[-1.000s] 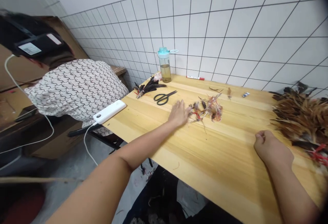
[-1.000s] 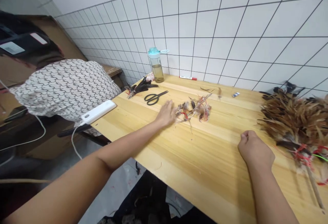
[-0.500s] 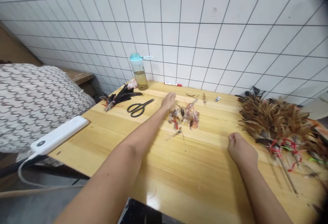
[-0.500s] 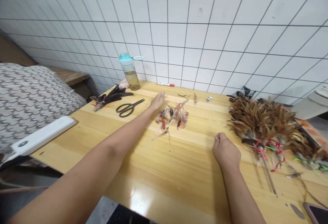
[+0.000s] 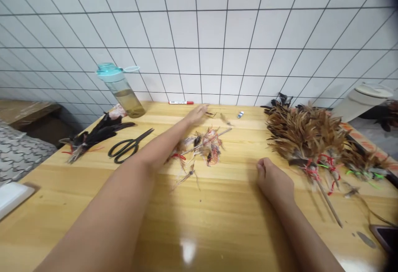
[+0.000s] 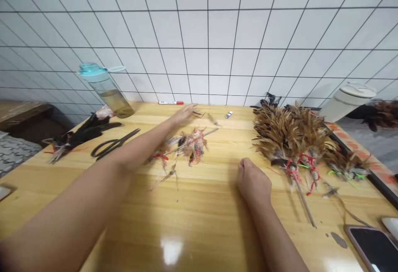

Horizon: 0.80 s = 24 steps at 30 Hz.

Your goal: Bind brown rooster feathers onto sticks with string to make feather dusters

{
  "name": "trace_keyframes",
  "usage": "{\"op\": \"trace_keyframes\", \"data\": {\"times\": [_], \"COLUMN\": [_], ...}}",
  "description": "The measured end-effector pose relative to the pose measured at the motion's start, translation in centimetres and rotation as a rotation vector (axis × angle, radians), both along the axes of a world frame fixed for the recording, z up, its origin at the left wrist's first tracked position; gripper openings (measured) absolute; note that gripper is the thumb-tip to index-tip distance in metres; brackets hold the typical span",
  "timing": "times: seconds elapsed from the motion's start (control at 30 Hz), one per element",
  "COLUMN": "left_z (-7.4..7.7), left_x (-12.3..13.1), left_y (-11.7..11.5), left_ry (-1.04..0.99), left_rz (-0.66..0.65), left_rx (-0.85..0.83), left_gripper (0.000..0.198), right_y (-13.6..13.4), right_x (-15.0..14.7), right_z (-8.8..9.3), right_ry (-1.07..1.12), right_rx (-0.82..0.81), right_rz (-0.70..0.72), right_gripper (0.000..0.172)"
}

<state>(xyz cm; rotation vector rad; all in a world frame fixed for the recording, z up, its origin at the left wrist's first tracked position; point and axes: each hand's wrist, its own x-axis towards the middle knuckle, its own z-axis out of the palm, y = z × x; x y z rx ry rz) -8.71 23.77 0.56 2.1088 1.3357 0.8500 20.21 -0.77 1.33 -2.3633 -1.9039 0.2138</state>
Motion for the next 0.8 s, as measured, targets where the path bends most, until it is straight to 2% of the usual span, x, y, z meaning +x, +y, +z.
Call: {"op": "trace_keyframes", "data": {"times": [0.07, 0.13, 0.23, 0.33, 0.43, 0.5, 0.67, 0.73, 0.8], "left_z": [0.3, 0.4, 0.5, 0.6, 0.7, 0.9, 2.8, 3.9, 4.8], "left_x": [1.1, 2.8, 5.1, 6.2, 6.1, 5.5, 2.8, 1.8, 1.2], "left_y": [3.2, 5.2, 5.2, 2.5, -1.5, -4.5, -11.3, -12.3, -11.7], "left_ry": [0.017, 0.090, 0.248, 0.350, 0.386, 0.381, 0.360, 0.309, 0.250], "left_rz": [0.015, -0.077, -0.274, -0.494, -0.688, -0.771, -0.882, -0.874, -0.753], "left_rx": [-0.061, -0.110, -0.105, -0.077, -0.049, -0.043, -0.188, -0.256, -0.235], "left_gripper": [0.073, 0.067, 0.066, 0.065, 0.061, 0.058, 0.063, 0.065, 0.064], "right_y": [0.0, 0.0, -0.1, 0.0, 0.1, 0.1, 0.1, 0.1, 0.1], "right_x": [0.1, 0.2, 0.2, 0.3, 0.4, 0.5, 0.3, 0.2, 0.2], "right_z": [-0.1, -0.2, -0.1, 0.0, 0.0, 0.0, 0.3, 0.3, 0.3], "right_ry": [0.011, 0.017, 0.016, 0.028, 0.043, 0.048, 0.037, 0.029, 0.025], "right_rx": [0.003, 0.004, 0.007, 0.000, -0.008, -0.010, -0.009, -0.014, -0.015], "right_rz": [-0.004, -0.001, 0.001, -0.011, -0.023, -0.024, -0.004, -0.002, -0.001], "right_gripper": [0.023, 0.022, 0.021, 0.021, 0.021, 0.021, 0.024, 0.025, 0.026]}}
